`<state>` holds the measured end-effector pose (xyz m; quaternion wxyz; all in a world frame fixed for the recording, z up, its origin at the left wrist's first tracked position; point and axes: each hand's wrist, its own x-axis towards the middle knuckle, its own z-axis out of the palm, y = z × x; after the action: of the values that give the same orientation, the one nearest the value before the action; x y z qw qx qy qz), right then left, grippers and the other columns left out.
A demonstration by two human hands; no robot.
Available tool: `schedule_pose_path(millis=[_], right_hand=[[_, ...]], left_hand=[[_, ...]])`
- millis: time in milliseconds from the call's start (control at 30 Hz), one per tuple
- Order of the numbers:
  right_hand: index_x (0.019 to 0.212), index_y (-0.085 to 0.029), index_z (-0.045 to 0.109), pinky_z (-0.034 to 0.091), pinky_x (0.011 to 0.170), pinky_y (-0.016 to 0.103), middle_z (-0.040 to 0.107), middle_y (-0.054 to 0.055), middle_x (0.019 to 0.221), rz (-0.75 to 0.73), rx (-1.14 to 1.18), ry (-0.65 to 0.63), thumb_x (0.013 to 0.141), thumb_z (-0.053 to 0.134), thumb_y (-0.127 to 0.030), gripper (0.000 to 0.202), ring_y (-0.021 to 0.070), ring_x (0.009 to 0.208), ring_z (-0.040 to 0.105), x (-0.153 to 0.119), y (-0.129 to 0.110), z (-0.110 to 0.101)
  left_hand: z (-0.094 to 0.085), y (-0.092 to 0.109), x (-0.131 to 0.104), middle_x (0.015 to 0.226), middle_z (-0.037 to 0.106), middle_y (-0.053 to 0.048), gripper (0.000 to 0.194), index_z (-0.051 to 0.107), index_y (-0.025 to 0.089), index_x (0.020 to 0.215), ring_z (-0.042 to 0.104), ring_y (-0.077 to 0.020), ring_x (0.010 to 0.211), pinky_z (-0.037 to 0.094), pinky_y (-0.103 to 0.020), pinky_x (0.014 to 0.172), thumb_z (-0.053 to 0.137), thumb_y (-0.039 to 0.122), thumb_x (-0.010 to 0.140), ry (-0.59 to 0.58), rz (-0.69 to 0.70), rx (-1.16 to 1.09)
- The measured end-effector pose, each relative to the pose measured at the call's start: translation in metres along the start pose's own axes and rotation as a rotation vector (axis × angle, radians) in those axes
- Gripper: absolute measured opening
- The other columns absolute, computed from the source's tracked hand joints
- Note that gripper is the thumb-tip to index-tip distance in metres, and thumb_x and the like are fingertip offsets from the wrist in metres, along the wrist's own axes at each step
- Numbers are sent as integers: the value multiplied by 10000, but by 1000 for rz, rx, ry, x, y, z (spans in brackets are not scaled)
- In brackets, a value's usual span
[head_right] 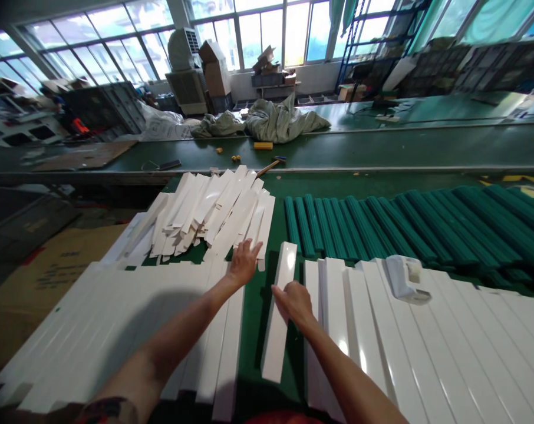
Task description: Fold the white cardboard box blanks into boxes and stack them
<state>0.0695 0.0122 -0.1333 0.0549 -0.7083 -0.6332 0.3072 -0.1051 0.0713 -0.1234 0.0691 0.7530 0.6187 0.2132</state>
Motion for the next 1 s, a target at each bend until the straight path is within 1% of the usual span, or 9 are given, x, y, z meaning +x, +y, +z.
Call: schedule_pose_path(millis=[133,267,433,633,733,833,900,933,1000], right_hand=[[618,-141,681,401,592,284,723,180,743,8,-36,-69,859,468,-505,485,266,752,698,3,4,32],[704,-119,708,424,594,291,729,202,809,13,-43,-113,853,470,-480,457,279,776,706,9,4,45],[752,-123,697,472,638,300,728,198,862,-50,-24,-193,851,520,-500,428,280,821,705,19,-16,52],[665,-142,642,485,511,282,632,69,530,-180,39,-431,849,545,-602,505,196,469,617,24,-40,45],[884,-110,662,525,704,359,704,150,798,-170,31,-256,843,598,-540,437,276,768,688,32,-36,11],[1244,-50,517,425,963,496,547,286,1284,-237,84,307,820,596,-604,702,384,1213,515,47,-35,-38],[1313,-46,460,381,1010,524,449,295,1392,-408,172,572,666,727,-644,921,417,1294,416,56,-38,-67],[1291,-62,486,405,988,507,490,274,1361,-491,228,576,613,773,-621,924,413,1259,448,59,-39,-78],[1154,-107,584,485,855,428,645,190,1141,-561,326,413,659,759,-550,688,345,1041,595,64,-41,-92]], left_hand=[[22,-2,7,1429,507,-99,507,637,303,1190,436,-336,1323,302,-653,1065,516,-20,818,-109,104,99],[13,2,32,1178,670,-142,322,690,225,1069,560,-327,1177,263,-657,1057,543,49,843,-137,153,140],[-31,14,79,979,731,-135,325,639,192,1195,649,-273,1029,284,-565,1051,462,148,926,-26,97,101],[-99,28,114,967,749,-99,330,722,198,1021,692,-222,930,456,-315,799,412,190,907,99,-138,15],[-125,41,108,820,747,-104,319,743,164,864,699,-221,824,461,-281,706,433,236,877,115,-211,-43],[-140,59,103,629,697,-85,343,730,152,745,687,-209,676,455,-269,626,453,312,869,75,-226,-147],[-147,73,104,531,644,-64,367,703,155,664,661,-195,580,451,-266,585,463,346,865,23,-214,-229],[-149,80,105,503,623,-54,378,686,156,629,647,-187,544,453,-264,573,463,350,864,-2,-202,-266],[-151,90,106,490,607,-38,411,656,163,584,628,-166,509,468,-258,574,441,354,878,-51,-160,-324]])
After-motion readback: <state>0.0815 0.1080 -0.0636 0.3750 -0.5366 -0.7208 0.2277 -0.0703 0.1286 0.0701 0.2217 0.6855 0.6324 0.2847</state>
